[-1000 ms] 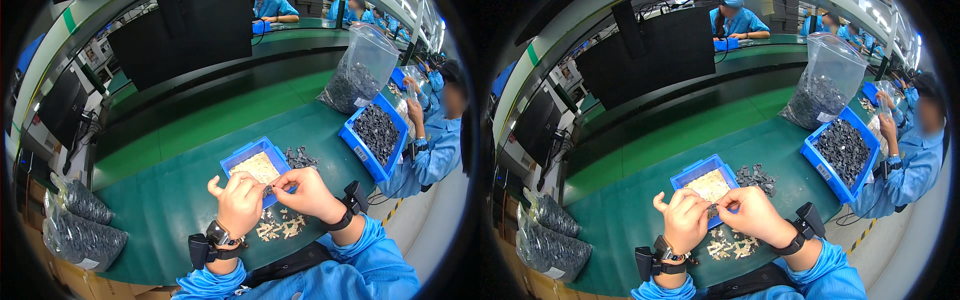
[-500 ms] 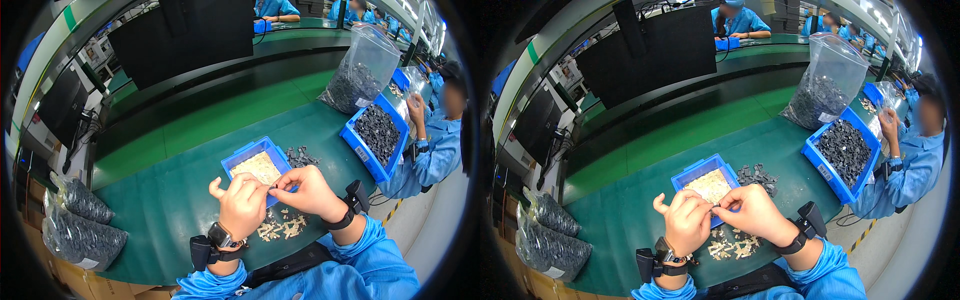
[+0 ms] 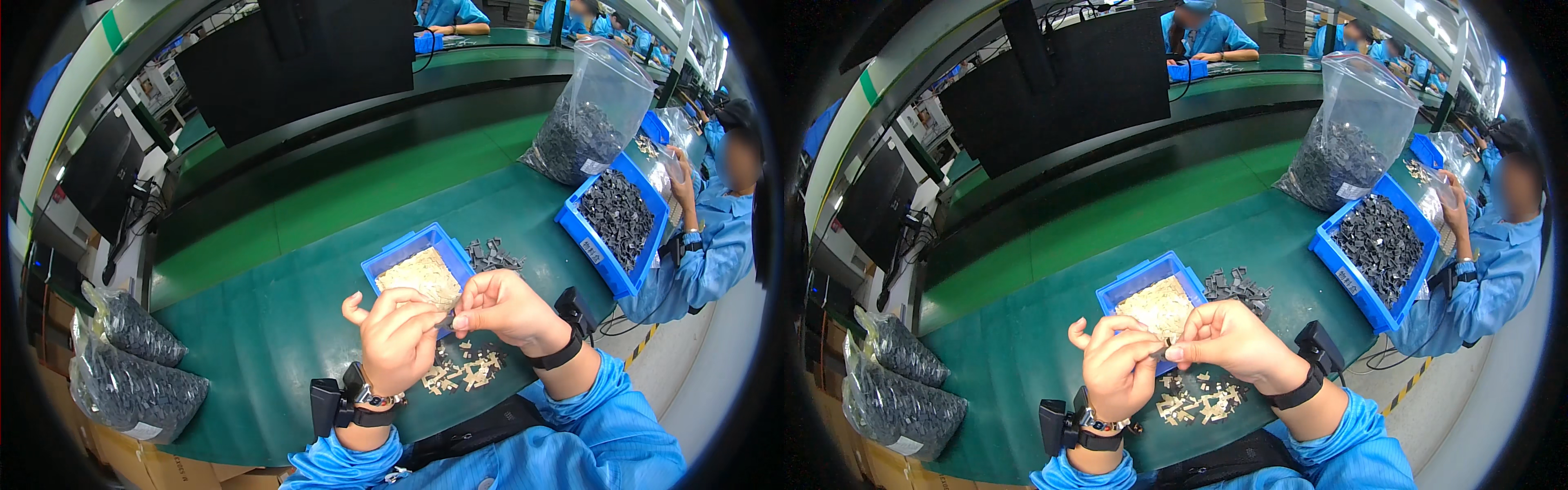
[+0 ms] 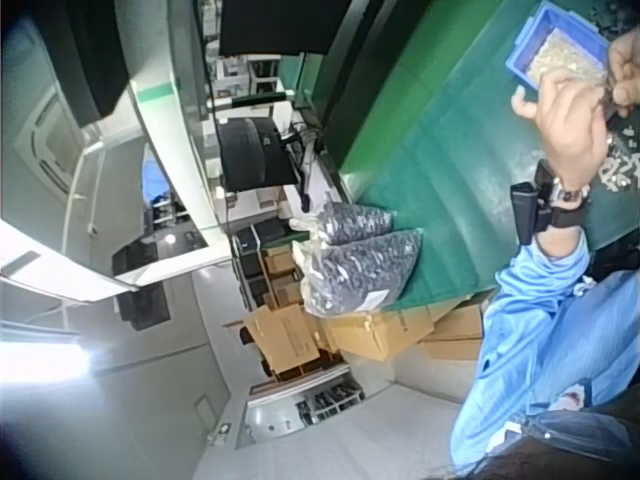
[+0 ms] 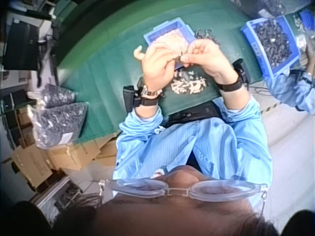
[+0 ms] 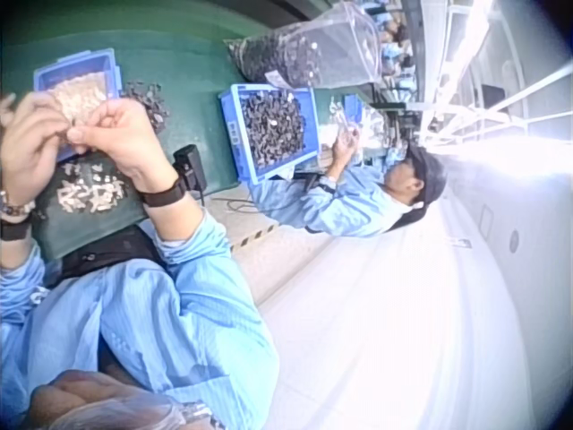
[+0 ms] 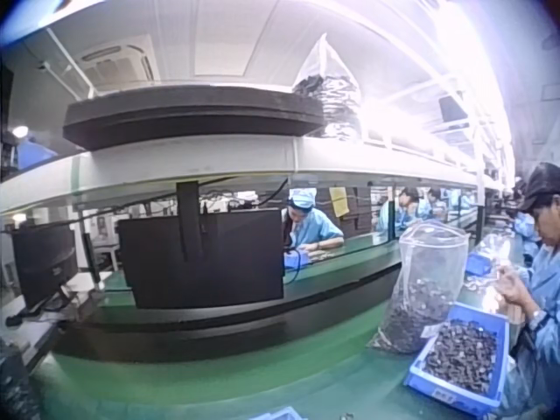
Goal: Inspecting and sorting small plastic industrial components into a blue tray on an assembly line.
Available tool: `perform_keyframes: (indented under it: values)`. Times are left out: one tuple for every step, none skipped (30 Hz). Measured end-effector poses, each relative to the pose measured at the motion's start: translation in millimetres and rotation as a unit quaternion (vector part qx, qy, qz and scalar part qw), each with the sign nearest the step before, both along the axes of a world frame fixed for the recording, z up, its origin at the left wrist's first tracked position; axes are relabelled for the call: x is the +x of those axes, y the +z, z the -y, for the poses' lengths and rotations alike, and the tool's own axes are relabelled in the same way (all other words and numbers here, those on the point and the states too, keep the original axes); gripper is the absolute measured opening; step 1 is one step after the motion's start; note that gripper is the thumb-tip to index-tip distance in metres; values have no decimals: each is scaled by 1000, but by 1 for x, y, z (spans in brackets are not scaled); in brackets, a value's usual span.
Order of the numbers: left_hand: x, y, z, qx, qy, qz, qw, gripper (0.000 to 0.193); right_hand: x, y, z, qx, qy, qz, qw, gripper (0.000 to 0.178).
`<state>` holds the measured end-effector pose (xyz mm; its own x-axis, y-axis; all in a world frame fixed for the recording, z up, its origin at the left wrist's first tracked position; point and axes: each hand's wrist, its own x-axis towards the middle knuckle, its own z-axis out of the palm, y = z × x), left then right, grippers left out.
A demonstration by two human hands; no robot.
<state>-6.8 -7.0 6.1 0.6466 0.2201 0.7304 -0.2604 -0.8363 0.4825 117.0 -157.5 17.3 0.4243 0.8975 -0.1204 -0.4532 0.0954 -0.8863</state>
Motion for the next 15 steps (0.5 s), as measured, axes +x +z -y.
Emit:
perform_keyframes:
  values:
    - [-1, 0, 0, 0, 0, 0, 1000, 12, -1, -2, 0, 0, 0, 0, 1000, 11]
    - [-1, -1, 1, -14, -17, 8, 1000, 12, -4, -5, -1, 29, 16, -66, 997, 13]
    - [-2, -1, 1, -29, -33, 16, 999, 12, -6, -7, -2, 58, 33, -131, 989, 17]
    - [-2, 0, 1, -29, -33, 16, 999, 12, -9, -11, -3, 58, 33, -131, 989, 17]
    - [-2, 1, 2, -37, -39, 13, 998, 12, -12, -16, -4, 99, 11, -103, 990, 18]
    - [-3, 3, 2, -46, -45, 10, 998, 12, -14, -19, -5, 138, -10, -75, 987, 19]
    - [-3, 4, 2, -47, -44, 10, 998, 12, -15, -16, -4, 139, -16, -69, 988, 22]
    - [-3, 5, 2, -45, -42, 9, 998, 12, -15, -16, -4, 138, -15, -70, 988, 22]
    - [-3, 6, 2, -42, -40, 9, 998, 11, -15, -15, -4, 141, -17, -76, 987, 20]
    - [-3, 6, 2, -43, -40, 9, 998, 11, -15, -15, -4, 144, -19, -81, 986, 18]
    - [-3, 6, 3, -37, -34, 7, 999, 11, -15, -13, -3, 143, -19, -81, 986, 18]
    - [-3, 6, 3, -31, -29, 5, 999, 10, -14, -12, -2, 127, -23, -72, 989, 14]
    - [-3, 7, 3, -32, -30, 6, 999, 10, -13, -10, 0, 110, -27, -63, 992, 12]
    - [-3, 7, 4, -21, -16, 3, 1000, 10, -13, -9, 3, 109, -27, -62, 992, 12]
    - [-3, 7, 4, -10, -1, -2, 1000, 11, -13, -8, 5, 85, -47, -35, 995, 13]
